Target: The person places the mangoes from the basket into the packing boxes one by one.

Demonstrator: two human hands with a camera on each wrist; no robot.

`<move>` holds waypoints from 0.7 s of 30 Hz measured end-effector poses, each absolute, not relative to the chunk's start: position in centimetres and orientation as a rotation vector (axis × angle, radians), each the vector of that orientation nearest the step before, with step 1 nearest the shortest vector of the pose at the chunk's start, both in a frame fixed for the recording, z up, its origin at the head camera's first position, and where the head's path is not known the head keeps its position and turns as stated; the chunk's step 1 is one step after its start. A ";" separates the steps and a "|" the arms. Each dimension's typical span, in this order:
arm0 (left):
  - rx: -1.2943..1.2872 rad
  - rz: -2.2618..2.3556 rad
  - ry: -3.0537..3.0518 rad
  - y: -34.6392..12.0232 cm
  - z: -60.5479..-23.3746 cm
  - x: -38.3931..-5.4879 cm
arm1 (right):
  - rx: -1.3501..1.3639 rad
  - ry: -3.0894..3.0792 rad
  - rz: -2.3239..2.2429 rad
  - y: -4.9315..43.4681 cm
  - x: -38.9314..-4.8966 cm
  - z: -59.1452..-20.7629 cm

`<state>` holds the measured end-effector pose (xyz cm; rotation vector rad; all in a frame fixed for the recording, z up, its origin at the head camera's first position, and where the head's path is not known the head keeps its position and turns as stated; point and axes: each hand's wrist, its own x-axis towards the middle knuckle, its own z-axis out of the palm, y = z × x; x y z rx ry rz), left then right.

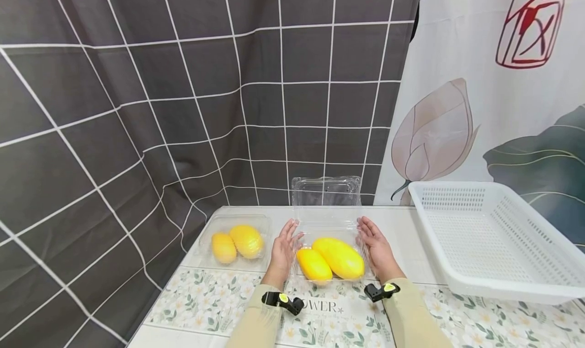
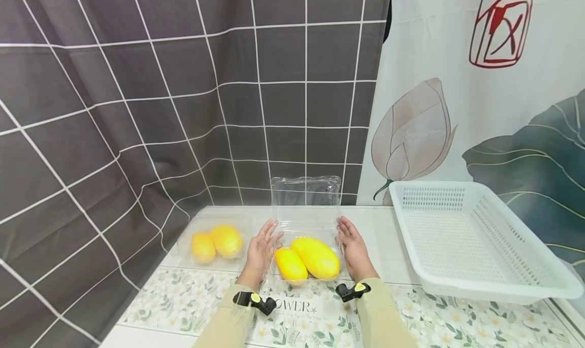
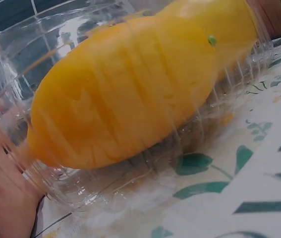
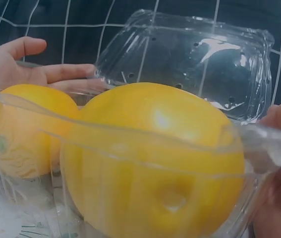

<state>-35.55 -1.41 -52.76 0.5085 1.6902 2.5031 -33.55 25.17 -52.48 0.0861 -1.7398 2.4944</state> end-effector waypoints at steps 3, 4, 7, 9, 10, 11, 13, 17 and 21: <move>0.491 2.509 1.669 -1.4 -52.7 -35.6 | 0.092 -1.761 2.451 25.2 -33.6 -52.4; 0.485 2.512 1.660 -1.4 -52.6 -35.6 | 0.095 -1.768 2.438 25.2 -33.6 -52.4; 0.488 2.513 1.644 -1.4 -52.4 -35.6 | 0.092 -1.777 2.414 25.1 -33.6 -52.1; 0.493 2.517 1.632 -1.5 -52.3 -35.6 | 0.099 -1.789 2.408 25.1 -33.4 -51.8; 0.497 2.511 1.639 -1.5 -52.2 -35.6 | 0.107 -1.800 2.401 25.1 -33.4 -51.7; 0.501 2.501 1.651 -1.6 -52.1 -35.5 | 0.112 -1.819 2.391 25.2 -33.3 -51.5; 0.517 2.479 1.685 -1.7 -51.8 -35.5 | 0.123 -1.865 2.368 25.4 -33.0 -51.1; 0.519 2.386 1.793 -2.2 -50.7 -35.4 | 0.127 -2.033 2.281 26.1 -32.4 -50.1; 0.458 2.257 1.881 -3.0 -48.9 -35.1 | 0.117 -2.263 2.174 26.8 -32.1 -48.3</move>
